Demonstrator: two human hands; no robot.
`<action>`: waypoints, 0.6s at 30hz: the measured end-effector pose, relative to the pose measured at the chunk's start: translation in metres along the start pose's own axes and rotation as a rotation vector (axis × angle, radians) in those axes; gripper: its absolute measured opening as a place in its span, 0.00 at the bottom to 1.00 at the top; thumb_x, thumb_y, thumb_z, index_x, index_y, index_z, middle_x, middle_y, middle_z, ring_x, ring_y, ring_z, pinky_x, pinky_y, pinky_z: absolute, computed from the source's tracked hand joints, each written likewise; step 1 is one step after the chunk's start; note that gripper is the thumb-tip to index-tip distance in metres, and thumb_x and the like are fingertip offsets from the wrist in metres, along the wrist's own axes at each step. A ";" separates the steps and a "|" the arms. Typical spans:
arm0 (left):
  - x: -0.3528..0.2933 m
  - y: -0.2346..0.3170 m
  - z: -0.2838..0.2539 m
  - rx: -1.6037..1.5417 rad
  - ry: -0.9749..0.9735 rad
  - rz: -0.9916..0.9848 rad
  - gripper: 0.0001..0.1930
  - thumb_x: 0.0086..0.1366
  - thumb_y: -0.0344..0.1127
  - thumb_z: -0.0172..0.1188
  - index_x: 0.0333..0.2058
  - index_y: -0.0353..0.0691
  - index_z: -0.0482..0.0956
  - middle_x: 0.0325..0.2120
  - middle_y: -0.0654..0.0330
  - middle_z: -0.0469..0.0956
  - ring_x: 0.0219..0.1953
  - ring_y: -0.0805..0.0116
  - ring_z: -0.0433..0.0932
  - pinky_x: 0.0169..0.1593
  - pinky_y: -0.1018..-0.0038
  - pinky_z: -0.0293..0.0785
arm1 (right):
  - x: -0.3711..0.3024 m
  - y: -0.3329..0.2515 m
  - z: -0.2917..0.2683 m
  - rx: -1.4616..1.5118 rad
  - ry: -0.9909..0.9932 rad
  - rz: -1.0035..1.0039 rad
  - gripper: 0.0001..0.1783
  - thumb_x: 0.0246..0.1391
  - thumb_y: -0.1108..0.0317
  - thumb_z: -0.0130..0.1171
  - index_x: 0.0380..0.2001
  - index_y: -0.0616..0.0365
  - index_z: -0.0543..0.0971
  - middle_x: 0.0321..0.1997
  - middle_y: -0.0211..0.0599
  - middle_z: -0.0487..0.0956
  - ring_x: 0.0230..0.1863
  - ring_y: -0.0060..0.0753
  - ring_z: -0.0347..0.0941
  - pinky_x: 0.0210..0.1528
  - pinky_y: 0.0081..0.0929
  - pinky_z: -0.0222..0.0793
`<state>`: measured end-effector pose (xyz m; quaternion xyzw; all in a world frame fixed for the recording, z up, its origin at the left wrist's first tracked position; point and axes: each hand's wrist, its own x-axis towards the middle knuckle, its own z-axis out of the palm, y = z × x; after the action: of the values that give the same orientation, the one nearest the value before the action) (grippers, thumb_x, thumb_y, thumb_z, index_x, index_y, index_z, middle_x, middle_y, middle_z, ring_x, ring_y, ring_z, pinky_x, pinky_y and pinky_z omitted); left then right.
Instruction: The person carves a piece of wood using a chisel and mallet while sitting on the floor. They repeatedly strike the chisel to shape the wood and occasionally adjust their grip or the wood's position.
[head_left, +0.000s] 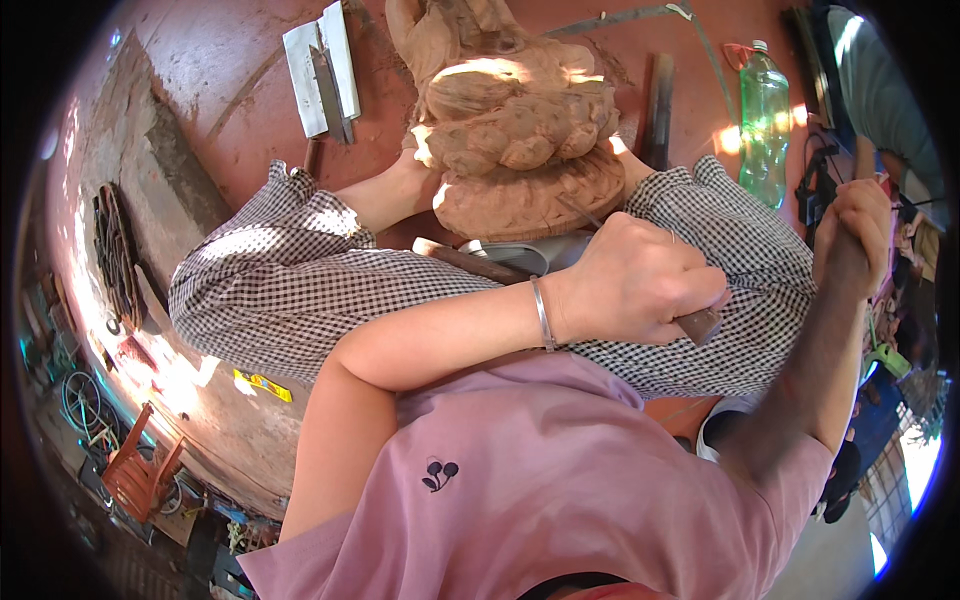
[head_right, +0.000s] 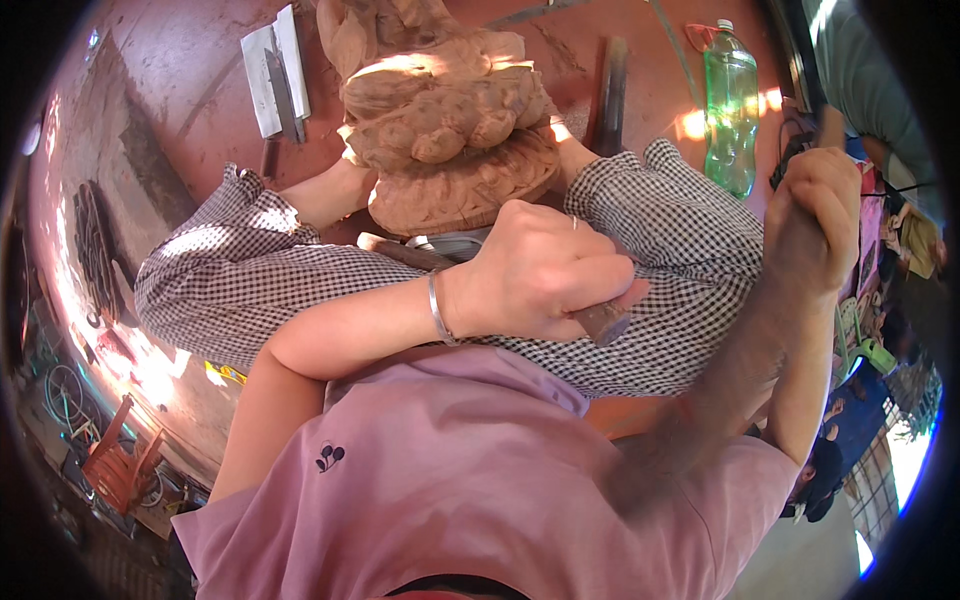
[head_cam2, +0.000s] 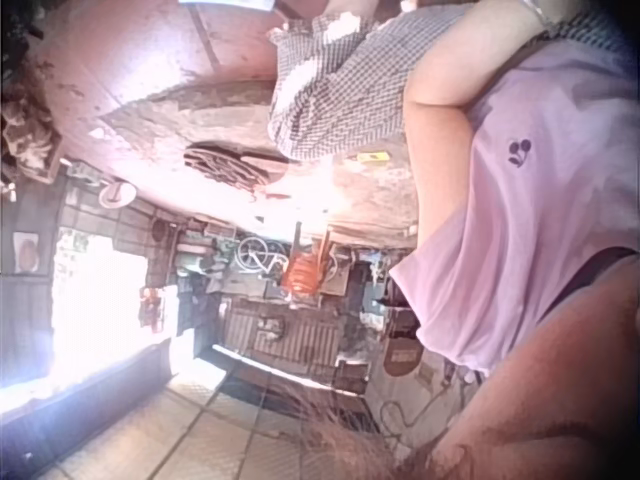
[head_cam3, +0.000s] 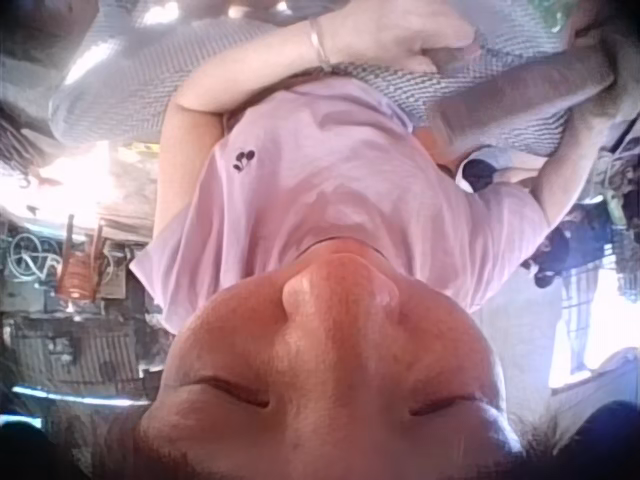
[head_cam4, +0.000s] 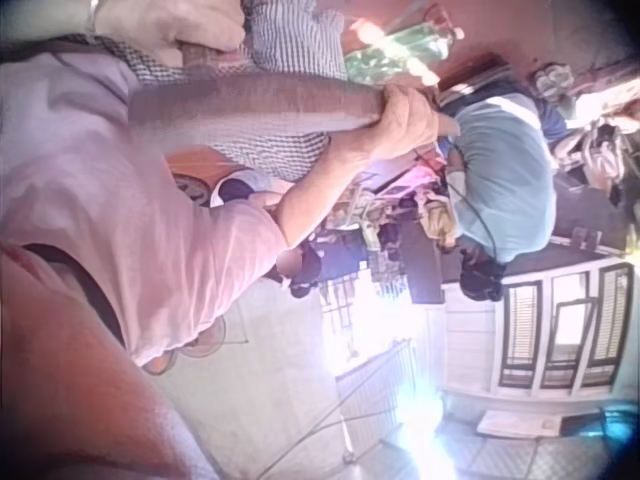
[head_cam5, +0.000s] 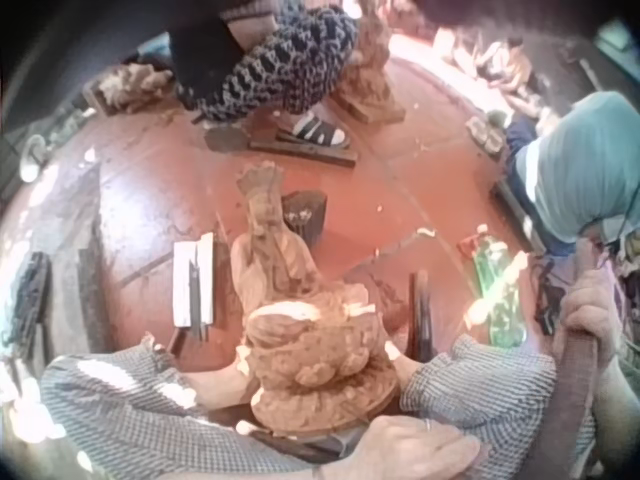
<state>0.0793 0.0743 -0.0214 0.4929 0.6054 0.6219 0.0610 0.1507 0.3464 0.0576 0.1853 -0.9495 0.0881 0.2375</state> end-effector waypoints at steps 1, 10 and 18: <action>-0.001 0.000 0.001 -0.010 0.014 0.004 0.17 0.54 0.36 0.68 0.16 0.45 0.67 0.13 0.66 0.66 0.15 0.68 0.71 0.16 0.71 0.62 | 0.000 -0.002 -0.004 0.027 -0.010 -0.004 0.20 0.39 0.81 0.64 0.38 0.62 0.71 0.37 0.46 0.78 0.39 0.48 0.77 0.47 0.44 0.73; -0.005 -0.003 -0.008 0.039 -0.067 0.037 0.13 0.51 0.37 0.67 0.18 0.46 0.71 0.13 0.66 0.68 0.17 0.69 0.73 0.17 0.71 0.64 | -0.007 0.002 0.006 -0.080 0.007 -0.014 0.18 0.39 0.76 0.64 0.38 0.63 0.75 0.38 0.46 0.78 0.42 0.50 0.77 0.50 0.46 0.71; -0.011 0.012 -0.003 -0.028 -0.148 0.146 0.06 0.48 0.38 0.63 0.22 0.47 0.74 0.13 0.67 0.66 0.15 0.68 0.70 0.17 0.71 0.65 | 0.011 -0.014 -0.001 -0.047 0.010 0.043 0.20 0.39 0.88 0.64 0.35 0.60 0.70 0.34 0.43 0.78 0.38 0.45 0.77 0.45 0.36 0.74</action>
<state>0.0890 0.0619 -0.0167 0.5796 0.5529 0.5949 0.0669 0.1479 0.3301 0.0648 0.1586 -0.9538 0.0716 0.2449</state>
